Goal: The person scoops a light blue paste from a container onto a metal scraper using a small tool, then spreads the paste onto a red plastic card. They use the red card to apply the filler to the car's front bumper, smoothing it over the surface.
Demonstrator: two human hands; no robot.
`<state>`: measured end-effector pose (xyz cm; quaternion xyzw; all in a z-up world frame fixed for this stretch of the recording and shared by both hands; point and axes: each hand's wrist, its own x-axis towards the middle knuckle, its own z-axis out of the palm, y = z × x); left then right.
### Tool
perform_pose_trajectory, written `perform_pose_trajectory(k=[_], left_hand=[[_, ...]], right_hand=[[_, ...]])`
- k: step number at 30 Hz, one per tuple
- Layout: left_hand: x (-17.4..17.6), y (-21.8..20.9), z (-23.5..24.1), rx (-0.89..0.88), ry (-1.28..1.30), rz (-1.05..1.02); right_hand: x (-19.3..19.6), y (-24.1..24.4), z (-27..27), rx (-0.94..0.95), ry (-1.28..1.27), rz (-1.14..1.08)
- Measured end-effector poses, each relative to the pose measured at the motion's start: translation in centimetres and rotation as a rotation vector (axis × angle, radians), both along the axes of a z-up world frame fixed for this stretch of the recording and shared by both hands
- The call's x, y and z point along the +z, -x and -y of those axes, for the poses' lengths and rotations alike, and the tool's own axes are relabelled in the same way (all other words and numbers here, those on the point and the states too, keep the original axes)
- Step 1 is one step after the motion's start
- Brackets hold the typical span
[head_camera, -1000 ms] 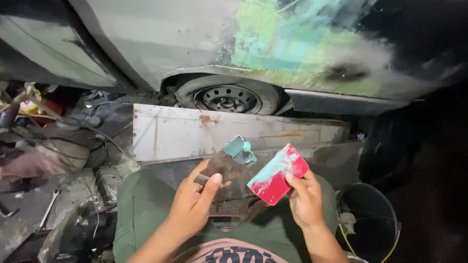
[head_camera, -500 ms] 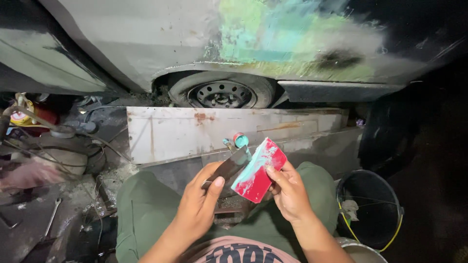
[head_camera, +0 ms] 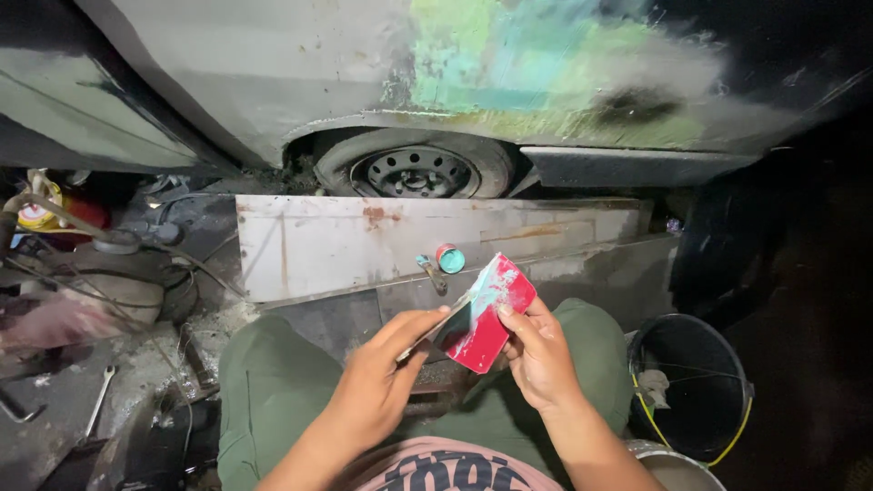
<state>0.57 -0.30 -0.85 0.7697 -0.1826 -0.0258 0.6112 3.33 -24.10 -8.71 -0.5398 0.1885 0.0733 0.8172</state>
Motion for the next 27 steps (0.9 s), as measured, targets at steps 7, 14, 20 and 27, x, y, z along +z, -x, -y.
perform_pose_trajectory(k=[7, 14, 20, 27], left_hand=[[-1.2, -0.4, -0.8, -0.169, -0.167, 0.012], [-5.5, -0.2, -0.2, -0.101, -0.661, 0.355], [-7.4, -0.3, -0.8, -0.028, -0.672, 0.381], [-10.2, 0.4, -0.7, 0.3, 0.04, -0.63]], right_hand=[[-0.3, 0.1, -0.2, -0.041, -0.029, -0.015], [0.3, 0.2, -1.3, -0.042, -0.029, -0.023], [0.0, 0.5, -1.0, -0.028, -0.146, 0.011], [-1.8, 0.3, 2.8, -0.188, 0.063, 0.442]])
